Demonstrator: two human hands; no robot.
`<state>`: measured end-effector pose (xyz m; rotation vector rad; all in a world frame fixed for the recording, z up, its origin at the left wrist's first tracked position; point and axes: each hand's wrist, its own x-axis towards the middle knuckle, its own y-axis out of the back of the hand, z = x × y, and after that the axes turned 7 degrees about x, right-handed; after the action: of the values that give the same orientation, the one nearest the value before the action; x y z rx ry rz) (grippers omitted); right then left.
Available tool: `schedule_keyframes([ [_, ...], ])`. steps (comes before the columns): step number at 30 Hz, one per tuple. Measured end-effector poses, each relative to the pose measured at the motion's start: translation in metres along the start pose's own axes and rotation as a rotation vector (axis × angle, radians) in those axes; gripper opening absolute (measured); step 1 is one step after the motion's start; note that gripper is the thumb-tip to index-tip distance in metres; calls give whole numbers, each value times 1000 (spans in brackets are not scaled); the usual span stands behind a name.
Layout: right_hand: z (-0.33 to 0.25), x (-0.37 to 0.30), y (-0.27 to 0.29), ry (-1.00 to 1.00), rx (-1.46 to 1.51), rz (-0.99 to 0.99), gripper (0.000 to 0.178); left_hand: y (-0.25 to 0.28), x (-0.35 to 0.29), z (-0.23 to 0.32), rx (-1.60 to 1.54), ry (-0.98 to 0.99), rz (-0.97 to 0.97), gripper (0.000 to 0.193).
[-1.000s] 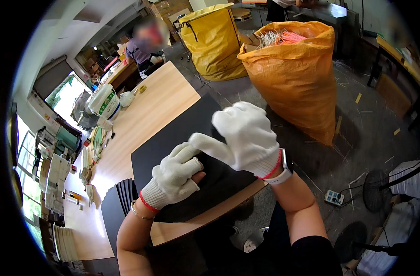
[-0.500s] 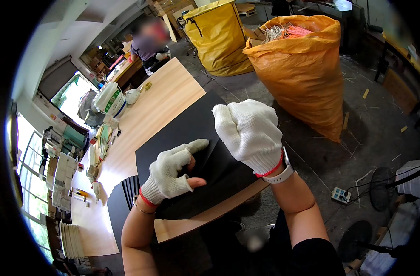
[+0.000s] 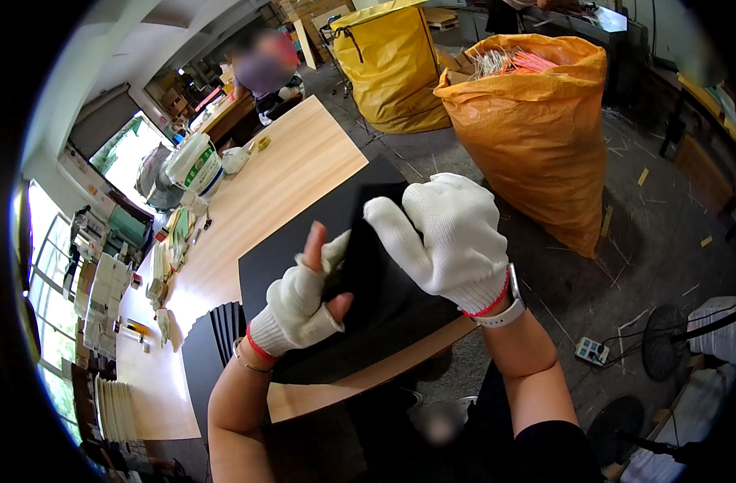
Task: The person repeatedly picks up small stacks of black rectangular sheets from a table and places them onto a growing pile. The person wears white gloves and handles the sheets with both hands, aligning them carefully. The task is performed in a workshop environment with other workers visible in the background.
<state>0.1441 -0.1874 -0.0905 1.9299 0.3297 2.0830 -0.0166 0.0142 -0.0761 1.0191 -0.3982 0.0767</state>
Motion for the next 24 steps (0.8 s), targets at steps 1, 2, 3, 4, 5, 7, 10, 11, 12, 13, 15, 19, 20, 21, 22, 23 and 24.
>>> schedule_keyframes([
  [1, -1, 1, 0, -15, -6, -1, 27, 3, 1, 1, 53, -16, -47, 66],
  [2, -1, 0, -2, -35, 2, 19, 25, 14, 9, 8, 69, -25, -149, 60],
  [3, -1, -1, -4, -55, 9, 39, 24, 20, 14, 12, 84, -35, -250, 55],
  [4, -1, -2, -5, -71, 10, 57, 22, 14, 15, 5, -3, -100, -157, 45],
  [5, 0, -3, -7, -87, 10, 76, 20, 11, 15, 4, 22, -105, -129, 44],
  [7, 0, -4, -9, -104, 3, 103, 18, 7, 12, 4, 71, -113, -72, 45],
  [10, -1, -2, -10, -108, 11, 118, 16, 6, 10, -1, 45, -83, -75, 54],
  [11, -2, -3, -10, -101, -4, 120, 17, 6, 10, -2, 30, -88, -78, 54],
  [12, -3, -3, -10, -93, -19, 123, 18, 7, 10, -4, 16, -92, -81, 55],
  [13, -3, -4, -10, -85, -32, 126, 19, 8, 10, -5, 2, -95, -83, 55],
  [15, -1, -5, -9, -45, -73, 115, 22, 10, 12, -1, 14, -97, -87, 51],
  [19, 4, -11, -3, 61, -101, 44, 28, 9, 14, 8, 74, -126, -71, 45],
  [20, 4, -10, -5, 63, -84, 68, 27, 8, 13, 9, 118, -148, -47, 46],
  [21, 4, -7, -7, 65, -68, 91, 25, 7, 11, 10, 161, -170, -24, 48],
  [22, 3, -8, -7, 29, -39, 82, 23, 6, 10, 11, 204, -192, -1, 50],
  [23, 2, -8, -7, -8, -10, 73, 22, 5, 11, 13, 243, -165, -41, 50],
  [24, -1, -12, -4, -82, 31, 30, 21, 6, 13, 14, 282, -138, -81, 50],
])
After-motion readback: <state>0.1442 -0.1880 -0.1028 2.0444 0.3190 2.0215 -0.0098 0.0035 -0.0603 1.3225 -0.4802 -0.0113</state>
